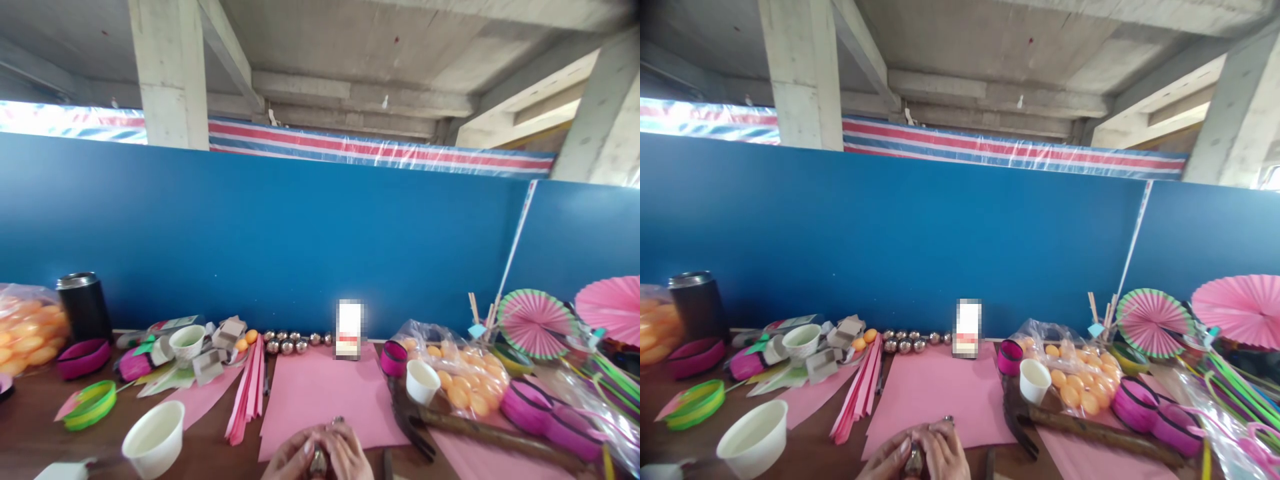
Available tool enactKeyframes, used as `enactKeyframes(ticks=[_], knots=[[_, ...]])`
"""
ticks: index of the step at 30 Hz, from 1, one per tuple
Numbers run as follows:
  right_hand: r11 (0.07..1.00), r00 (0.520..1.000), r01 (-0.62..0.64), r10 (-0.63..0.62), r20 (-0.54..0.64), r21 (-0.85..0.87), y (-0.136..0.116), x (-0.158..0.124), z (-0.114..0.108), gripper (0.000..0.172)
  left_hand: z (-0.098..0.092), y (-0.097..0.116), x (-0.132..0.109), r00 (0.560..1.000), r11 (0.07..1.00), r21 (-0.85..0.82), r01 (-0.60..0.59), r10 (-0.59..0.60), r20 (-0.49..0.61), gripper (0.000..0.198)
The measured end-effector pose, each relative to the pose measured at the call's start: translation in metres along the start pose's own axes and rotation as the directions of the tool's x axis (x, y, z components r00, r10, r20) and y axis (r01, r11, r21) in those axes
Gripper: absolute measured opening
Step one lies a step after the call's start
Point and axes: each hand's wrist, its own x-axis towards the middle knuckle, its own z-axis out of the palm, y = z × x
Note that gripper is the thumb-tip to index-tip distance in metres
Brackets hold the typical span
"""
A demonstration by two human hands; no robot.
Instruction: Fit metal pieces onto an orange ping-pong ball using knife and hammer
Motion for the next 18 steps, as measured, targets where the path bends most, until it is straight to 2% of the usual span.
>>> enactKeyframes(ticks=[7, 13, 18], knots=[[0.998, 0.999, -0.04, 0.041, -0.032, 0.051, 0.0, -0.001, 0.001, 0.049, -0.001, 0.003, -0.001, 1.0, 0.999, 0.025, 0.021, -0.021, 0.021, 0.035], [0.995, 0.994, 0.093, -0.095, 0.058, 0.03, 0.007, 0.004, -0.009, 0.037, -0.009, -0.006, 0.0, 0.998, 0.994, -0.1, 0.053, -0.055, -0.02, 0.032], [0.994, 0.991, 0.106, -0.106, 0.078, 0.012, 0.008, 0.004, -0.009, 0.037, -0.012, -0.008, 0.0, 0.999, 0.992, -0.126, 0.028, -0.032, -0.029, 0.033]])
